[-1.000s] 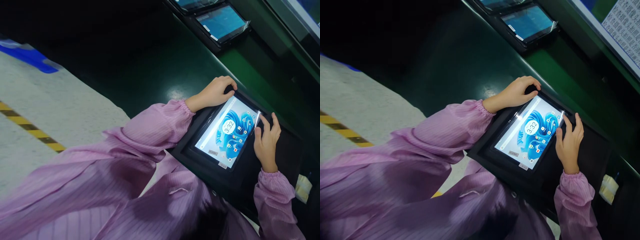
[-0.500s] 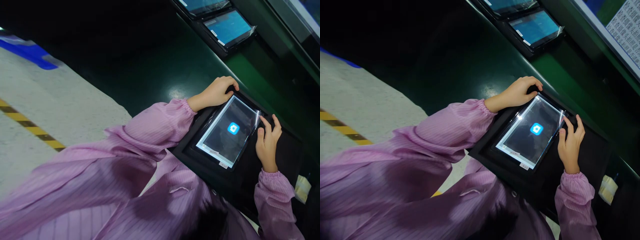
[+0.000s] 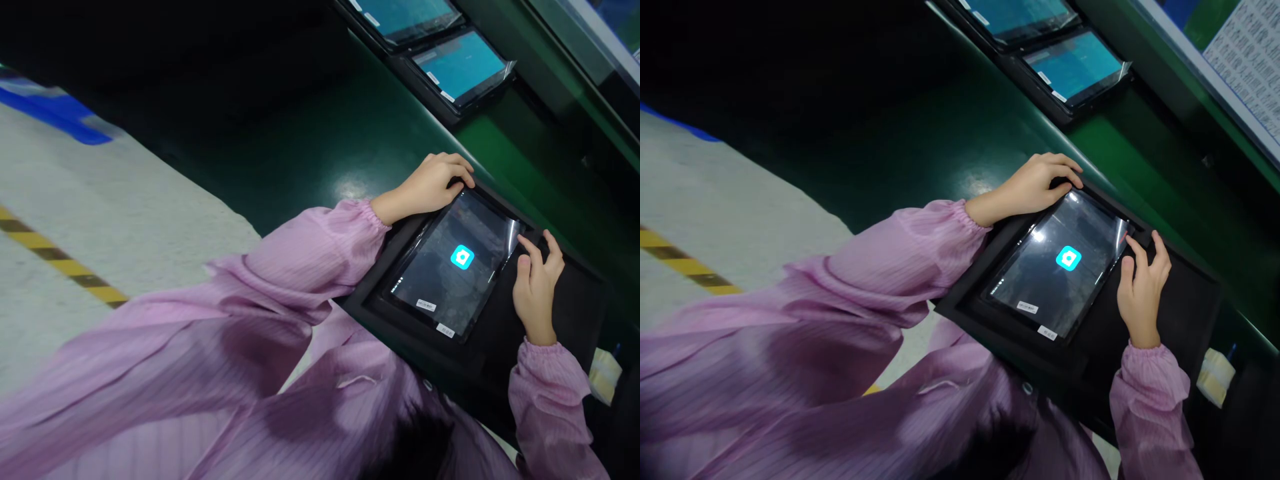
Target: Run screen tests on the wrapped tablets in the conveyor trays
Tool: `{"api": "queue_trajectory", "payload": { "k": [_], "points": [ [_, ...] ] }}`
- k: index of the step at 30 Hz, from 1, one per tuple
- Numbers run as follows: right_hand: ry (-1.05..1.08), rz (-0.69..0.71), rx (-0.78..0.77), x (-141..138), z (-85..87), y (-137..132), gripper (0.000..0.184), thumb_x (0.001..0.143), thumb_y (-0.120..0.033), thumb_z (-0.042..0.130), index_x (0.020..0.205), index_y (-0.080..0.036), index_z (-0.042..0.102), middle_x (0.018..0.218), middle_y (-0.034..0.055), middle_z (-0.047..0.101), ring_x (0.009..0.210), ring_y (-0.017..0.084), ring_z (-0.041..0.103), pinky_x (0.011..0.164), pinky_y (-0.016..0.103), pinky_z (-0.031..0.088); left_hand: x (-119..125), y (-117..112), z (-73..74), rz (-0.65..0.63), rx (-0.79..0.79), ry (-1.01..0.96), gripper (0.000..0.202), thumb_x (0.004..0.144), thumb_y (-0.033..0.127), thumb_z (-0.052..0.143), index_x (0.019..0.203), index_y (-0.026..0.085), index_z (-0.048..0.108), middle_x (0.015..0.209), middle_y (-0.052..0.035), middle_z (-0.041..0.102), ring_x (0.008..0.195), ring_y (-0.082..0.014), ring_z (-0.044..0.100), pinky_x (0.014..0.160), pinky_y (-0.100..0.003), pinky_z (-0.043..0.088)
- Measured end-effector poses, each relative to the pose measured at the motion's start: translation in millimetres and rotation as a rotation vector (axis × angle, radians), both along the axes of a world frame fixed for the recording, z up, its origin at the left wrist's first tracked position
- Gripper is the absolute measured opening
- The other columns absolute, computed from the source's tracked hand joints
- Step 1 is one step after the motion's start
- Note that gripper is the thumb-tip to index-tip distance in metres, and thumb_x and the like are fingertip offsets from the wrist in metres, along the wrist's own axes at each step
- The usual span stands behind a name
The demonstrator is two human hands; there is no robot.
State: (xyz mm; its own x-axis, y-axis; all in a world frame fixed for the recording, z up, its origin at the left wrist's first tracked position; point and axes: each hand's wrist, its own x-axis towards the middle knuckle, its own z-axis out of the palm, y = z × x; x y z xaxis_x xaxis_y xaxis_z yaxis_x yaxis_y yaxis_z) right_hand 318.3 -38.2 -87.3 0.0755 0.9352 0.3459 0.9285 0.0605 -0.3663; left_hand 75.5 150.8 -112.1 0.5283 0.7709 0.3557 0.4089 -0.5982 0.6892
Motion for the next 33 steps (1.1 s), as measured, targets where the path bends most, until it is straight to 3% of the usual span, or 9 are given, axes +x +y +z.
{"api": "queue_trajectory", "payload": {
  "k": [14,23,33],
  "points": [
    [-0.043,-0.075,-0.046,0,-4.7,0,0.057,0.114,-0.051,0.029,0.139,-0.024,0.072,0.162,0.0162,0.042,0.15,0.039,0.037,0.121,0.069,0.033,0,-4,3.2,0.037,-0.012,0.054,0.029,0.099,0.018,0.054,0.106,0.022,0.081,0.138,-0.0068,0.069,0.126,-0.0313,0.062,0.116,-0.056,0.037],
    [-0.015,-0.057,-0.013,5,-12.1,1,0.057,0.114,-0.051,0.03,0.138,-0.023,0.072,0.161,0.0169,0.043,0.15,0.036,0.037,0.123,0.066,0.033,-1,-6,7.7,0.031,-0.014,0.07,0.028,0.101,0.019,0.054,0.107,0.022,0.081,0.141,-0.007,0.068,0.127,-0.0299,0.062,0.114,-0.052,0.039],
    [0.001,-0.05,0.048,3,-4.4,0,0.055,0.115,-0.05,0.031,0.137,-0.022,0.071,0.162,0.0181,0.04,0.15,0.037,0.038,0.122,0.067,0.03,0,-6,6.8,0.037,0.009,0.079,0.027,0.102,0.02,0.053,0.106,0.022,0.079,0.14,-0.0072,0.069,0.128,-0.0296,0.063,0.112,-0.05,0.04]
  ]
}}
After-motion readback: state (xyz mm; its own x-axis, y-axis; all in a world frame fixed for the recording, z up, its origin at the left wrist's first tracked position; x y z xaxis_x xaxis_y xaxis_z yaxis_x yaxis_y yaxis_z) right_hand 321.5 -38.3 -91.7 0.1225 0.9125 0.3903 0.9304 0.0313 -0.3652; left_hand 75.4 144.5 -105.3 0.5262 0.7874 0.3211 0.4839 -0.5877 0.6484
